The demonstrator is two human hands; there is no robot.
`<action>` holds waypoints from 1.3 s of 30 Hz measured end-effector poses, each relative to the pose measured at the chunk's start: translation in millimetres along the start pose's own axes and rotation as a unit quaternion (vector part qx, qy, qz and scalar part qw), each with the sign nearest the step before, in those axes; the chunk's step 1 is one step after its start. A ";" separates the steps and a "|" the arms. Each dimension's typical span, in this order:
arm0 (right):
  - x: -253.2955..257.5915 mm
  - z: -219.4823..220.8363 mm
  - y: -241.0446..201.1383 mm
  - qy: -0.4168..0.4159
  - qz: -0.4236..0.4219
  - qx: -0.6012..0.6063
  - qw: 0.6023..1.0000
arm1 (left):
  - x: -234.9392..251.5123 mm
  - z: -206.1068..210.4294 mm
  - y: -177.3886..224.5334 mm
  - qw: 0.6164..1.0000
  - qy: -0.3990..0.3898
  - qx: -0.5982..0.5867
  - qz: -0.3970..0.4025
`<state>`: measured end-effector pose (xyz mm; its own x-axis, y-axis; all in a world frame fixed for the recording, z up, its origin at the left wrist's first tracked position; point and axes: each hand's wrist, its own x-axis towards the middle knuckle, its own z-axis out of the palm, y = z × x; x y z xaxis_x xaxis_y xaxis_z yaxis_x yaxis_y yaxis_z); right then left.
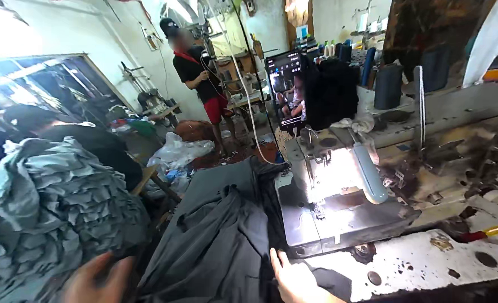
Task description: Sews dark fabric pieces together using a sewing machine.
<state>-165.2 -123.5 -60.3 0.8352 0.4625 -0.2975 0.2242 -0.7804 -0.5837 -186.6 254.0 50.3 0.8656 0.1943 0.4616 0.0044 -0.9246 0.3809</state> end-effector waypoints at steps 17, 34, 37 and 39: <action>-49.2 22.3 82.1 0.255 -0.067 0.094 0.960 | 46.3 176.4 137.6 0.993 -0.096 -0.026 0.066; -131.6 -27.5 150.8 0.223 -0.174 0.391 0.876 | -118.7 205.3 279.2 0.854 -0.185 -0.291 0.390; -139.0 -24.7 159.5 0.220 -0.172 0.379 0.882 | -115.1 195.6 287.6 0.834 -0.251 -0.336 0.360; -143.6 -24.8 161.8 0.206 -0.192 0.372 0.884 | -117.1 190.4 293.9 0.818 -0.287 -0.354 0.350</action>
<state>-236.4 -326.5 -93.3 0.9159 0.3204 0.2420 0.2666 -0.0347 -0.9632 -191.3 -102.8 -44.4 0.6254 -0.6754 0.3907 -0.7085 -0.2818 0.6470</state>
